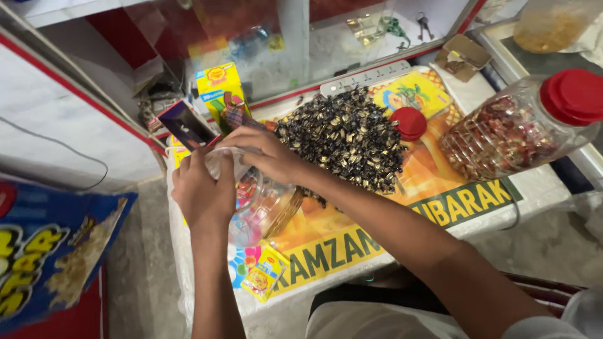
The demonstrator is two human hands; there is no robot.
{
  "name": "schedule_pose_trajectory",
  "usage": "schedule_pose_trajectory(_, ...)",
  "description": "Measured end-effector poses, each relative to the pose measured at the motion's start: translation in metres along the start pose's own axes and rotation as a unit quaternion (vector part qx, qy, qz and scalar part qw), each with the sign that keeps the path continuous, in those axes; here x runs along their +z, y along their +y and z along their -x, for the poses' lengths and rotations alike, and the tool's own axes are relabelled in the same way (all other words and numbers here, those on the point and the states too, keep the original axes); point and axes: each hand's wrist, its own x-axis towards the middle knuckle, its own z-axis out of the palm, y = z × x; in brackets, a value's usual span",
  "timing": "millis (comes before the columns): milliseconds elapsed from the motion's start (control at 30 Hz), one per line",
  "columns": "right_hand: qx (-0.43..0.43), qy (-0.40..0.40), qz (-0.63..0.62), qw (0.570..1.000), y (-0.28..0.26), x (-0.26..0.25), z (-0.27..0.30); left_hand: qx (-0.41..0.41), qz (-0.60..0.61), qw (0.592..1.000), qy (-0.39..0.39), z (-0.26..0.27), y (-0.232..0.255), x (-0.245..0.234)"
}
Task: The person opens a large plastic jar filled with wrapped candies and pours the contents onto a table covered with a printed mat. After emptying the jar, the person begins picking up individual candies from the pile and placing them back into the jar one by one.
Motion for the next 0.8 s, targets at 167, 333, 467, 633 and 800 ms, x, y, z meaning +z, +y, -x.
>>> schedule_pose_trajectory(167, -0.007, 0.005, 0.003, 1.0, -0.0051, -0.0037, 0.0004, 0.034, -0.001, 0.999, 0.014, -0.006, 0.0015, -0.001)
schedule_pose_trajectory(333, 0.049, 0.004, -0.051, 0.997, -0.0085, -0.0011, 0.0008, 0.031, 0.002, 1.0, 0.004, -0.0059, 0.0003, -0.0025)
schedule_pose_trajectory(467, 0.03, 0.002, -0.024, 0.999, -0.0055, 0.0001, 0.0021, 0.042, 0.006, 0.999, 0.016, -0.0041, -0.0023, -0.0032)
schedule_pose_trajectory(633, -0.006, 0.009, -0.005, 1.0, -0.0001, -0.0002, 0.0022, 0.037, -0.008, 0.999, 0.02, -0.0031, 0.0007, -0.0034)
schedule_pose_trajectory(800, 0.029, 0.01, -0.051, 0.998, 0.0001, -0.0023, 0.0026, 0.021, -0.015, 1.0, 0.003, -0.0064, 0.0014, 0.0014)
